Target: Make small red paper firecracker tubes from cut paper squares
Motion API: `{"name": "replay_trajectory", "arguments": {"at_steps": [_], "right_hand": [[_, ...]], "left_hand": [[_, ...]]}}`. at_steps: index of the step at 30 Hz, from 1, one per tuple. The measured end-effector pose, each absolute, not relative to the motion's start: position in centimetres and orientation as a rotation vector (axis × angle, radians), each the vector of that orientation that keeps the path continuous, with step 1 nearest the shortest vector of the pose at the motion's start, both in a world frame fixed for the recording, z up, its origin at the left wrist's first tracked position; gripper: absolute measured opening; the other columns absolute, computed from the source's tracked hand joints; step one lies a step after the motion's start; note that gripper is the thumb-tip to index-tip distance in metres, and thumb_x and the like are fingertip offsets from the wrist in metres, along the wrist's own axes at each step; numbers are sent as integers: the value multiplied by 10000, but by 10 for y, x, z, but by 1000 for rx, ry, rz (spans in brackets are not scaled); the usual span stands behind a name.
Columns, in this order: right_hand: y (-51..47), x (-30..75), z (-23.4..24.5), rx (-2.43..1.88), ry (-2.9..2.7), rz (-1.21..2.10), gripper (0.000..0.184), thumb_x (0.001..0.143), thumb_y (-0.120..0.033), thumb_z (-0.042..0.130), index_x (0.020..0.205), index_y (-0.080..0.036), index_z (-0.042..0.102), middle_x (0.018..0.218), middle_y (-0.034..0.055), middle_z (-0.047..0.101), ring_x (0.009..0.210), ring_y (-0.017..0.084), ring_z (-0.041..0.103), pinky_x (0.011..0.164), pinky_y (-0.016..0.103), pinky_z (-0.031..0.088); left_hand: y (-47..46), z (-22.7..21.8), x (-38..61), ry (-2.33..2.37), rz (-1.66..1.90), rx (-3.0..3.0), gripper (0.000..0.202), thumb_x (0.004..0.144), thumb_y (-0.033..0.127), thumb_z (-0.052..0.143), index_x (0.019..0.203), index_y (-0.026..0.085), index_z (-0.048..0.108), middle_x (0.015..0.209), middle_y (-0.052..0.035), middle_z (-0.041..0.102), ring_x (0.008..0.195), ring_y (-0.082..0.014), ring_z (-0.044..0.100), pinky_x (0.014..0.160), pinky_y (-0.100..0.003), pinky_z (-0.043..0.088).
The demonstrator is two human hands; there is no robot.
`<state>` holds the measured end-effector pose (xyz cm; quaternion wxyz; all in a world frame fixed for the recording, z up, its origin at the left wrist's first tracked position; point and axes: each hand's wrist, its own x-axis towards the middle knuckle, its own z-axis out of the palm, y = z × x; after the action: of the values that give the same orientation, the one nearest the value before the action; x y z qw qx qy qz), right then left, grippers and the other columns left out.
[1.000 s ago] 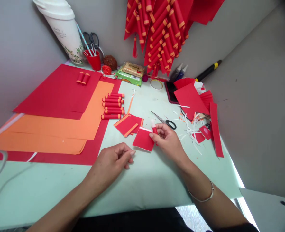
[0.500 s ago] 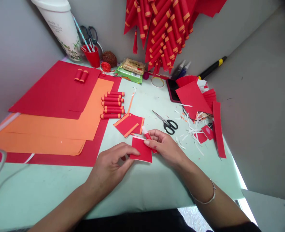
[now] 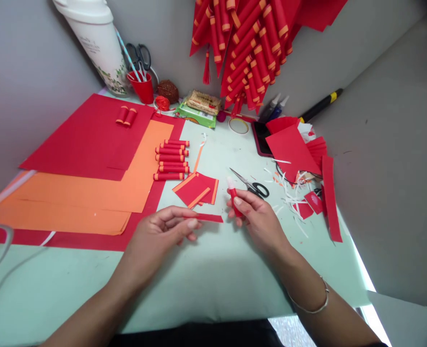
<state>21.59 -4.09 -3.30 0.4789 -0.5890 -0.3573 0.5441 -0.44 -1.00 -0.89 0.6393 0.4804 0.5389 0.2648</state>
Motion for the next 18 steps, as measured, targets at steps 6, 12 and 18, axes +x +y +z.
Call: {"name": "replay_trajectory", "arguments": {"at_steps": [6, 12, 18], "right_hand": [[-49, 204, -20, -1515, -1347, 1111, 218, 826, -255, 698, 1041, -254, 735, 954, 19, 700, 820, 167, 625, 716, 302, 491], [-55, 193, -31, -1462, -1664, 1129, 206, 827, -157, 688, 1022, -216, 726, 908, 17, 693, 800, 153, 625, 744, 283, 494], [-60, 186, -37, -1455, -1765, 1034, 197, 840, -175, 706, 1034, -200, 729, 938, 37, 651, 864, 165, 626, 765, 278, 507]], "left_hand": [[-28, -17, -1, 1142, 392, 1712, 135, 805, 368, 697, 862, 256, 747, 754, 23, 749, 627, -162, 631, 597, -264, 496], [-40, -31, -11, 1113, 594, 1864, 100, 871, 301, 650, 918, 288, 738, 852, 32, 769, 747, -164, 706, 680, -250, 541], [-49, -38, -17, 1149, 803, 2202, 163, 924, 288, 605, 891, 258, 762, 745, -6, 640, 660, -149, 634, 560, -238, 501]]}}
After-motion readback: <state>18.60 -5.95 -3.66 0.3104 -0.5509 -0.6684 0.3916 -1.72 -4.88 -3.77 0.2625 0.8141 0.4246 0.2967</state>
